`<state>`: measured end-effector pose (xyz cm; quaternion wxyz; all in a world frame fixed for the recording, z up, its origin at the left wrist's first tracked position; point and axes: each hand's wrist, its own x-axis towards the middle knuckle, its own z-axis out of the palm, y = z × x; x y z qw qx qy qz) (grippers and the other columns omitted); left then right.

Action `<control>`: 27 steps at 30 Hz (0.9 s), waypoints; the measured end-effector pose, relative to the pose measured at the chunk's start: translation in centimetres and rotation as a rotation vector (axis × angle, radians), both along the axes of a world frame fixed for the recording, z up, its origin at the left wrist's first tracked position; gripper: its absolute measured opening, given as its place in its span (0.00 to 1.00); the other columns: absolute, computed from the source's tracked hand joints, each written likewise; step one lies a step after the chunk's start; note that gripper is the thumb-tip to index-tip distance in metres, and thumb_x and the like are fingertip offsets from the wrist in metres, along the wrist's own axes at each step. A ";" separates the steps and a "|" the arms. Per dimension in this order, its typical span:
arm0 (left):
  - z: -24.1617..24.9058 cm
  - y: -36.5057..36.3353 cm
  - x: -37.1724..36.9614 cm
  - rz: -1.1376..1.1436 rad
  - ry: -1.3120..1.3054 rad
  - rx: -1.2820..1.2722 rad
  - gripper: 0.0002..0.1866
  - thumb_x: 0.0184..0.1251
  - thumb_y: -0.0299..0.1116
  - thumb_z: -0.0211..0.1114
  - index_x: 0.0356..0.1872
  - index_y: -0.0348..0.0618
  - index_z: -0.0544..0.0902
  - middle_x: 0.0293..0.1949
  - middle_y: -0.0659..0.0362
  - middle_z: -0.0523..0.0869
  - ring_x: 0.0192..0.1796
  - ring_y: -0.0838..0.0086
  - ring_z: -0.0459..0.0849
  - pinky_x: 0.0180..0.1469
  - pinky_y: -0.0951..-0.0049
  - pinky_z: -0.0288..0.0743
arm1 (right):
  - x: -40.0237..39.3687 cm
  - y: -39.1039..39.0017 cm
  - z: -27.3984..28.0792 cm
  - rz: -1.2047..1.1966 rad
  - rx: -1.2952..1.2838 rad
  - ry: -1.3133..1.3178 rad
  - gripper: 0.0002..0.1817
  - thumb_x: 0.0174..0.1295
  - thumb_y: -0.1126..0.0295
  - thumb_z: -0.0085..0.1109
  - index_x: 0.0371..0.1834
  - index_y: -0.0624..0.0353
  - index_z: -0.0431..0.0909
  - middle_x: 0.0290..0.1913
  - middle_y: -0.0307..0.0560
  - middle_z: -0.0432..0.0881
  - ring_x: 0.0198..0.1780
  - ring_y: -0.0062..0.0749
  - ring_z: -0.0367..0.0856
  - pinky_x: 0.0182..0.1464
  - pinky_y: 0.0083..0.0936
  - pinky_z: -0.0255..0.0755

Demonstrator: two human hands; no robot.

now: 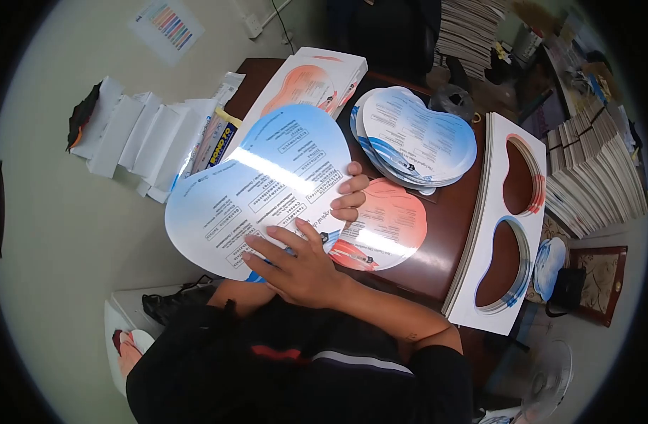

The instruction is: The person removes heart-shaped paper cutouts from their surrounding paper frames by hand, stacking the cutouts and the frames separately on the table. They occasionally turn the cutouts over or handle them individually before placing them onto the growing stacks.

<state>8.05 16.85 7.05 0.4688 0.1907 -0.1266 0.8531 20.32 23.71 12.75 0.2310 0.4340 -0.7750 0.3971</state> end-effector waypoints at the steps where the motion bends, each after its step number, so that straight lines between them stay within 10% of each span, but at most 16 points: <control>1: 0.3 0.3 0.0 -0.009 0.007 -0.020 0.30 0.69 0.55 0.59 0.54 0.37 0.66 0.38 0.56 0.67 0.36 0.71 0.71 0.39 0.70 0.69 | 0.1 0.3 0.0 -0.006 -0.004 0.004 0.28 0.49 0.64 0.68 0.58 0.48 0.78 0.68 0.38 0.72 0.68 0.39 0.62 0.69 0.52 0.50; 11: -2.2 -0.4 1.4 0.325 -0.290 -0.356 0.25 0.67 0.53 0.58 0.47 0.39 0.69 0.35 0.58 0.66 0.34 0.71 0.65 0.41 0.67 0.65 | -1.0 4.5 1.6 -0.043 -0.311 -0.066 0.25 0.51 0.74 0.65 0.56 0.62 0.78 0.58 0.52 0.78 0.57 0.48 0.76 0.62 0.49 0.66; 15: 0.2 -1.1 3.8 0.851 -0.295 -0.750 0.23 0.75 0.41 0.53 0.65 0.41 0.66 0.64 0.52 0.72 0.63 0.58 0.73 0.63 0.52 0.67 | -3.2 7.9 1.0 -0.278 -0.900 -0.564 0.16 0.68 0.78 0.53 0.58 0.70 0.72 0.53 0.52 0.80 0.52 0.27 0.78 0.55 0.23 0.70; 18: 0.2 -2.7 5.4 0.895 -0.028 -0.800 0.27 0.74 0.27 0.50 0.73 0.45 0.59 0.71 0.48 0.66 0.72 0.53 0.67 0.71 0.45 0.63 | -6.6 11.7 -1.7 -0.013 -1.350 -0.892 0.21 0.69 0.79 0.52 0.64 0.68 0.66 0.55 0.51 0.80 0.55 0.30 0.80 0.60 0.29 0.73; 27: 1.0 -0.9 5.6 1.061 0.115 -1.114 0.22 0.67 0.17 0.59 0.62 0.30 0.69 0.57 0.42 0.80 0.56 0.58 0.84 0.56 0.57 0.83 | -9.3 14.5 -7.5 -0.087 -1.681 -1.252 0.24 0.76 0.67 0.43 0.71 0.66 0.59 0.67 0.56 0.70 0.67 0.48 0.71 0.69 0.44 0.67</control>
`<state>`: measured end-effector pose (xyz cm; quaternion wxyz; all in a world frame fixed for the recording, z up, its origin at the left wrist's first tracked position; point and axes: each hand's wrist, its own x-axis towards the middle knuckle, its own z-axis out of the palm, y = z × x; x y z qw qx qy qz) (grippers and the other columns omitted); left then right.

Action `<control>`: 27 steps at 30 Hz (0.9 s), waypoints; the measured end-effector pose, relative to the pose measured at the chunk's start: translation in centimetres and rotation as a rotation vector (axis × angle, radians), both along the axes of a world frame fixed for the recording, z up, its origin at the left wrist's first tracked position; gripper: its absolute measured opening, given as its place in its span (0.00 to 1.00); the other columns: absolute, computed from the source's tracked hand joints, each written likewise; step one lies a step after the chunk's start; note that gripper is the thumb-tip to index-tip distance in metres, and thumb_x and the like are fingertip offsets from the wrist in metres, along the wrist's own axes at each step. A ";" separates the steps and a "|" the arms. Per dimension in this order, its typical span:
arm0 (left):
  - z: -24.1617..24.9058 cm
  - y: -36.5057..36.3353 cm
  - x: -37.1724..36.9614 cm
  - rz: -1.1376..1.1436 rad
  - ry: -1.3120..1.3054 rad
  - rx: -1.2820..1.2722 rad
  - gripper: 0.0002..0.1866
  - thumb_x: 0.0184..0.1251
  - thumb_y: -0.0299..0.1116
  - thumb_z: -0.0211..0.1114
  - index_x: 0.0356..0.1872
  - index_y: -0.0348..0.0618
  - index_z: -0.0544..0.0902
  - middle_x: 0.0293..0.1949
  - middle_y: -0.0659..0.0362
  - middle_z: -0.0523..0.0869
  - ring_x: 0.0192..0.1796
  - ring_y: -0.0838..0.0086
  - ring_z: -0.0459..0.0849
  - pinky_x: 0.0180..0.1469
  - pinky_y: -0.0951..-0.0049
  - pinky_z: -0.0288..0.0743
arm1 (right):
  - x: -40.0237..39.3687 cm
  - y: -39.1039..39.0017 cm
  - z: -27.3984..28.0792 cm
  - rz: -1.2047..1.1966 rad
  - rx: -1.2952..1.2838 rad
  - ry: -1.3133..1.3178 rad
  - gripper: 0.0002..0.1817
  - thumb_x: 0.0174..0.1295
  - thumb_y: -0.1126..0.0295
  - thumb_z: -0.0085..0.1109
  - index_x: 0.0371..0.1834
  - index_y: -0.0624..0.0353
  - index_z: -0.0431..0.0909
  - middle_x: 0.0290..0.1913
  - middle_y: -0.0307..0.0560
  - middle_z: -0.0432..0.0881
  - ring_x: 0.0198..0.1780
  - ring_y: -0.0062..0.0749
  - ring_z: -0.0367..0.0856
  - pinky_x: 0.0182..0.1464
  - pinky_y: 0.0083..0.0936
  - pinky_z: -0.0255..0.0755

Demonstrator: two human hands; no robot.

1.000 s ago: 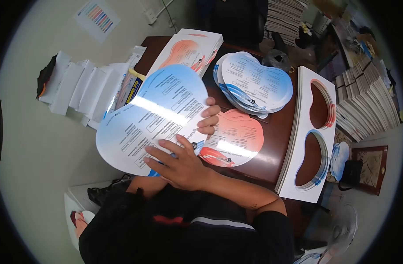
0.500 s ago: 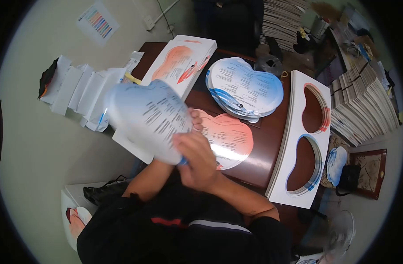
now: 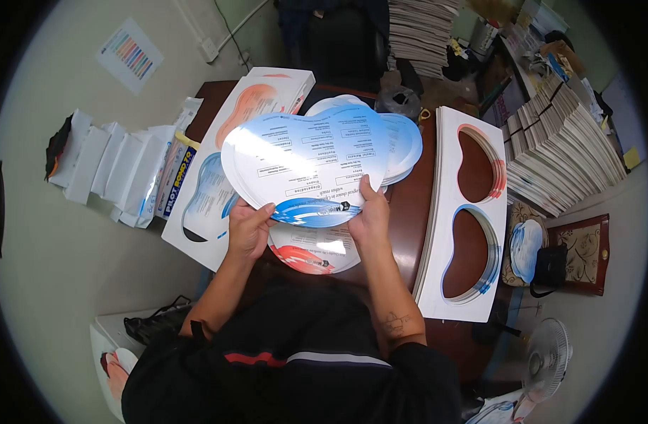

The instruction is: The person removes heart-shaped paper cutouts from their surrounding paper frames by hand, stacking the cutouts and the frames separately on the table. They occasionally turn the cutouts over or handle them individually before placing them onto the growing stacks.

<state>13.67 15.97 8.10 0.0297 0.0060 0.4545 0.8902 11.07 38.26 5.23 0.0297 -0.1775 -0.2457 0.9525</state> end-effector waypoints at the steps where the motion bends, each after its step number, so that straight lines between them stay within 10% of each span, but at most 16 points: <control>1: 0.5 0.3 0.0 0.005 0.002 0.031 0.21 0.67 0.18 0.59 0.61 0.30 0.69 0.56 0.42 0.80 0.55 0.59 0.85 0.54 0.59 0.85 | 0.1 0.1 0.0 0.008 -0.058 0.016 0.25 0.77 0.65 0.42 0.71 0.66 0.58 0.68 0.56 0.69 0.68 0.48 0.69 0.69 0.45 0.65; 18: 1.6 0.6 0.1 -0.016 0.042 0.085 0.18 0.70 0.20 0.57 0.60 0.30 0.71 0.52 0.43 0.83 0.49 0.62 0.88 0.45 0.68 0.89 | 0.1 1.7 -0.5 0.103 -0.303 0.181 0.27 0.78 0.56 0.35 0.73 0.62 0.57 0.71 0.56 0.66 0.72 0.51 0.65 0.73 0.50 0.58; 27: 0.4 -0.7 -0.6 -0.068 -0.056 0.167 0.29 0.76 0.39 0.55 0.72 0.38 0.60 0.69 0.49 0.70 0.70 0.56 0.69 0.67 0.51 0.69 | 1.5 -0.1 -0.8 0.094 0.376 0.306 0.29 0.61 0.79 0.64 0.65 0.64 0.66 0.58 0.51 0.79 0.58 0.34 0.79 0.62 0.32 0.73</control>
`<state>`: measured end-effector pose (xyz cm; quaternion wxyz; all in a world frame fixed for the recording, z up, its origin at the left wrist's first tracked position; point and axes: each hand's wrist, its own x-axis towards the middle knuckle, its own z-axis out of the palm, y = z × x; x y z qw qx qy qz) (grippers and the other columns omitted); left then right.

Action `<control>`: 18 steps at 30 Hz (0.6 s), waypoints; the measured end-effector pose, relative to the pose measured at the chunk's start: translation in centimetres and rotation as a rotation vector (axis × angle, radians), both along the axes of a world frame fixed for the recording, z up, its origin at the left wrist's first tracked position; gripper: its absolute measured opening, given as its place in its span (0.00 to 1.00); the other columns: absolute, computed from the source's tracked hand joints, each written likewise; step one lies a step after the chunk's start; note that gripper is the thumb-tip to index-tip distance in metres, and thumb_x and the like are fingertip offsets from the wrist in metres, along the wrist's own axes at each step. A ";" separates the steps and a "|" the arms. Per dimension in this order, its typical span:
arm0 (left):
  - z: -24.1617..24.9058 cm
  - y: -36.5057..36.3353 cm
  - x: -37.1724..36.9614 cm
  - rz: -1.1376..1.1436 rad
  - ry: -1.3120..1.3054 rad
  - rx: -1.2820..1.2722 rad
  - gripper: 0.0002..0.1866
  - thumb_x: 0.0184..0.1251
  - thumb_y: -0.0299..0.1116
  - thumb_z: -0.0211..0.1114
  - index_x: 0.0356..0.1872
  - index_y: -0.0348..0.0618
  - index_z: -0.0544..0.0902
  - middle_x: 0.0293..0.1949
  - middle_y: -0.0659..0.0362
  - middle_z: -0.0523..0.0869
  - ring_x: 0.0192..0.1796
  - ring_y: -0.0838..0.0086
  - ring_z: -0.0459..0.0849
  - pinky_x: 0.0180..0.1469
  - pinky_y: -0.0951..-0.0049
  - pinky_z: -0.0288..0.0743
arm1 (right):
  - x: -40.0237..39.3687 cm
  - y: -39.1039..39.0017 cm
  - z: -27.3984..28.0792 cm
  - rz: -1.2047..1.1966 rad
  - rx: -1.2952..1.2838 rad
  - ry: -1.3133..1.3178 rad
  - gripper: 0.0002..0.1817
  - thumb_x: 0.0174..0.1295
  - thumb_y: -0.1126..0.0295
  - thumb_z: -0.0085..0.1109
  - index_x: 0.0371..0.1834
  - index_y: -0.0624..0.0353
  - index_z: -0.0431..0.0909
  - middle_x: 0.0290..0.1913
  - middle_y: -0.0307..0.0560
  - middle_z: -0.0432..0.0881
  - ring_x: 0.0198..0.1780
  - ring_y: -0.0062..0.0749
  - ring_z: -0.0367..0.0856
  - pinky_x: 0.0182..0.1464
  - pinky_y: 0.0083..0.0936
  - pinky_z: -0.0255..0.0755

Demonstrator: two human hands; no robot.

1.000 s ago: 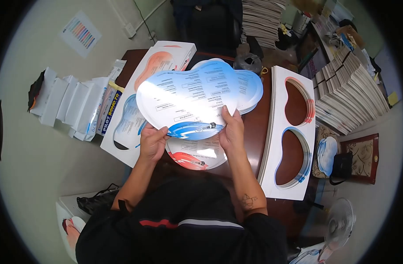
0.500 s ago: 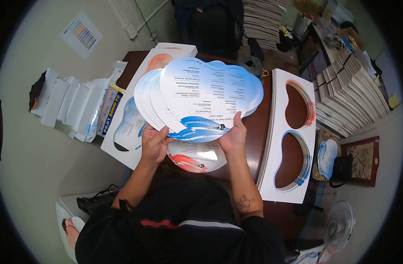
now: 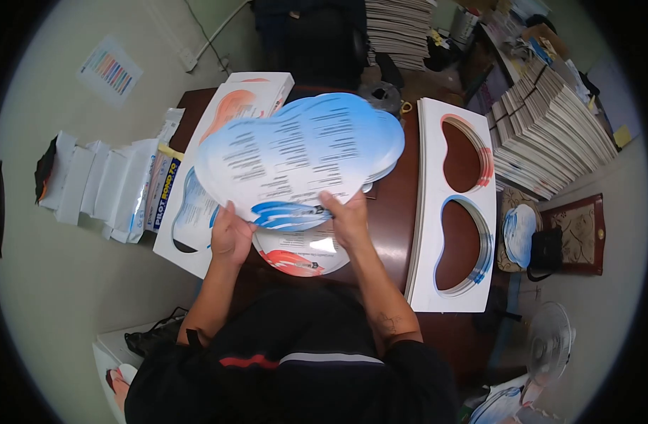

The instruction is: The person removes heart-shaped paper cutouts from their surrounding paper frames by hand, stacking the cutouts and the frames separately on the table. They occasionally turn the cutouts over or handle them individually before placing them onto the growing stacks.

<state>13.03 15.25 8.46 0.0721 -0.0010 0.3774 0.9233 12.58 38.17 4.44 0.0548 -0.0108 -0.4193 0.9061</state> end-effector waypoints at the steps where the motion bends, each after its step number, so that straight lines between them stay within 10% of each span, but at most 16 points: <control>1: -0.4 0.2 -0.3 0.056 -0.065 0.068 0.30 0.76 0.42 0.54 0.72 0.39 0.59 0.70 0.49 0.69 0.71 0.56 0.68 0.69 0.50 0.66 | 0.4 -0.8 0.2 -0.006 0.130 0.024 0.30 0.58 0.79 0.67 0.64 0.64 0.66 0.56 0.50 0.80 0.57 0.32 0.79 0.61 0.31 0.73; 10: -4.3 -1.6 -1.5 0.147 -0.158 0.136 0.32 0.76 0.46 0.54 0.72 0.39 0.60 0.70 0.50 0.69 0.70 0.57 0.68 0.70 0.54 0.64 | -0.2 -3.0 2.6 -0.177 0.283 0.005 0.20 0.67 0.74 0.58 0.59 0.68 0.66 0.54 0.51 0.76 0.55 0.28 0.74 0.59 0.26 0.69; 18: -2.5 2.6 -9.9 -0.041 -0.023 -0.588 0.20 0.68 0.21 0.62 0.60 0.31 0.71 0.54 0.49 0.82 0.55 0.67 0.83 0.58 0.66 0.78 | -7.6 5.0 0.0 -0.417 0.340 -0.206 0.17 0.65 0.76 0.58 0.55 0.71 0.70 0.49 0.54 0.81 0.47 0.35 0.81 0.50 0.30 0.75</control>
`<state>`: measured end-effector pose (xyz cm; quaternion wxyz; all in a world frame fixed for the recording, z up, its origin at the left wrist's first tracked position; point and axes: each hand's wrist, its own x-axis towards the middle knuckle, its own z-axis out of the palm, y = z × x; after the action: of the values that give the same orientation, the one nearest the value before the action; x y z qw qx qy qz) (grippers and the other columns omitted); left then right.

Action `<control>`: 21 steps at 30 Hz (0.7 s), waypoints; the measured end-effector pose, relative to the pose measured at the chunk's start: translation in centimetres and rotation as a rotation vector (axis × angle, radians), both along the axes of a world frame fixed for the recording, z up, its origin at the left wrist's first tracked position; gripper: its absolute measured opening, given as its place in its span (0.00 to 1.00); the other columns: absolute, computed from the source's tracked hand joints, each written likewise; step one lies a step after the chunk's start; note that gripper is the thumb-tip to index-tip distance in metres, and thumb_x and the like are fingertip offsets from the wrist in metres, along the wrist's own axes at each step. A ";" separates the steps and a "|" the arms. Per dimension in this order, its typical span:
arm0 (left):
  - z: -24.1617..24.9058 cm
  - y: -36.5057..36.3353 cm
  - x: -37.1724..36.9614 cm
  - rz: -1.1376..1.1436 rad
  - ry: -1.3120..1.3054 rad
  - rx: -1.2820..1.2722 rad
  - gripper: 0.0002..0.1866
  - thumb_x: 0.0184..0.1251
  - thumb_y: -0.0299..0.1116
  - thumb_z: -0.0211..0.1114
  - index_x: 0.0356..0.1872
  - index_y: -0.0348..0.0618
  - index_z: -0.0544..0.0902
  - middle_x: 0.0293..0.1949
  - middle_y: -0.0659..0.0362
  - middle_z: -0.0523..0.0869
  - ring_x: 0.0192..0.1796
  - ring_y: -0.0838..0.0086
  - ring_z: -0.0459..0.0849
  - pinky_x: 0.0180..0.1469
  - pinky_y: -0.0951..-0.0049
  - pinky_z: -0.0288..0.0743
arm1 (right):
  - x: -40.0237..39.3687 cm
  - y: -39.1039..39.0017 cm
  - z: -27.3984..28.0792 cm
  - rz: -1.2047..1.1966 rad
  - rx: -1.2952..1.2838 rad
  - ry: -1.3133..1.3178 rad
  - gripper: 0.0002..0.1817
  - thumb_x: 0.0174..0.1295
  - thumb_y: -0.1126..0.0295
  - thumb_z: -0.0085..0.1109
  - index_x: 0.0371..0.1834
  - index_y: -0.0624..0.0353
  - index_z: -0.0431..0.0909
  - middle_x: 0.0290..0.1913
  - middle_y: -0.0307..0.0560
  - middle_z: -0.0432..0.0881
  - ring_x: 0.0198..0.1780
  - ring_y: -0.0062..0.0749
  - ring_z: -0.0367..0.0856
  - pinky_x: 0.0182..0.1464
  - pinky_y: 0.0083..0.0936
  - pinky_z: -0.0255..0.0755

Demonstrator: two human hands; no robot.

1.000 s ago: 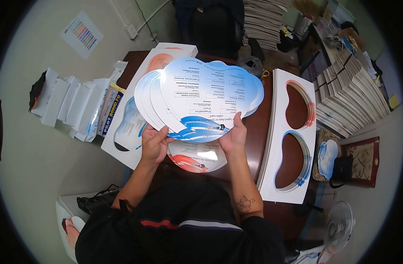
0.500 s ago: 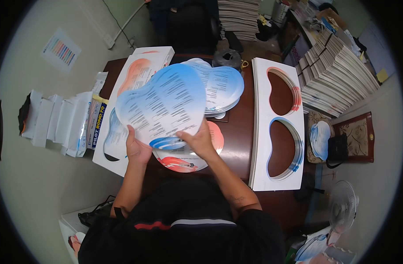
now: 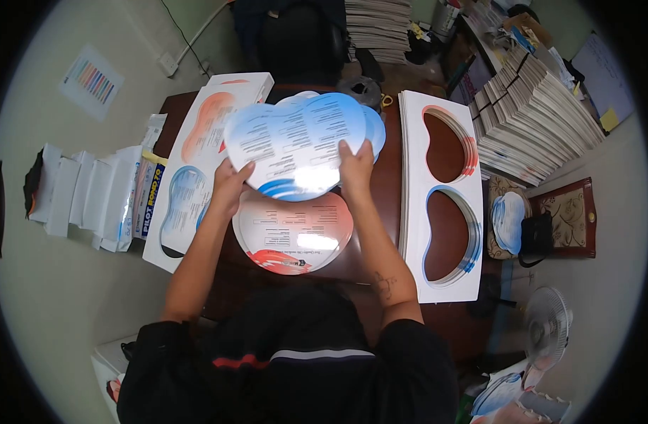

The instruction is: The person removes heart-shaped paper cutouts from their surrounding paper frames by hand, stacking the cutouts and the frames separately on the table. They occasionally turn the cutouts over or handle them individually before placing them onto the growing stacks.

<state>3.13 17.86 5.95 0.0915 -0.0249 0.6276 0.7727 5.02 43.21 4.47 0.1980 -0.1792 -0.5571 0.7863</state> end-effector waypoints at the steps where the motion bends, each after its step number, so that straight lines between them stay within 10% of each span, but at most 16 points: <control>1: 0.3 0.8 -1.6 -0.026 -0.023 -0.049 0.21 0.68 0.24 0.63 0.61 0.32 0.71 0.52 0.50 0.84 0.50 0.67 0.85 0.52 0.68 0.81 | -1.1 1.1 0.1 -0.026 0.080 -0.027 0.17 0.64 0.76 0.59 0.54 0.71 0.70 0.48 0.54 0.82 0.47 0.35 0.81 0.49 0.30 0.75; 5: 1.1 3.4 -6.9 -0.090 0.034 -0.136 0.28 0.65 0.27 0.67 0.64 0.31 0.68 0.46 0.51 0.86 0.44 0.72 0.87 0.40 0.74 0.84 | -4.1 5.2 0.2 -0.038 0.470 -0.084 0.25 0.62 0.69 0.63 0.58 0.71 0.67 0.46 0.61 0.83 0.47 0.45 0.84 0.51 0.36 0.76; 10: -2.7 2.6 -8.1 -0.013 0.261 -1.107 0.48 0.54 0.52 0.74 0.67 0.28 0.64 0.60 0.37 0.76 0.60 0.46 0.78 0.62 0.57 0.72 | -3.3 7.5 0.3 0.170 1.252 -0.671 0.45 0.57 0.48 0.66 0.66 0.70 0.56 0.50 0.72 0.81 0.54 0.63 0.81 0.57 0.47 0.73; 14: -3.8 -2.5 -1.4 0.101 0.350 -1.029 0.41 0.50 0.49 0.77 0.60 0.33 0.72 0.40 0.48 0.81 0.43 0.58 0.82 0.47 0.62 0.76 | -1.2 7.9 -2.0 0.097 1.266 -0.579 0.47 0.59 0.45 0.63 0.70 0.68 0.53 0.50 0.76 0.80 0.53 0.66 0.80 0.57 0.49 0.72; 21: -5.0 -13.9 8.8 -0.022 0.002 -1.538 0.36 0.47 0.45 0.80 0.50 0.36 0.70 0.48 0.45 0.80 0.51 0.50 0.80 0.52 0.55 0.75 | 3.3 2.5 1.3 0.028 1.141 -0.227 0.30 0.63 0.59 0.64 0.63 0.66 0.69 0.21 0.50 0.80 0.24 0.45 0.82 0.31 0.39 0.73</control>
<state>11.94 3.93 0.97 0.0553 -0.0746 0.9887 0.1179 8.30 45.70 5.73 0.1921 -0.1199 -0.9128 0.3400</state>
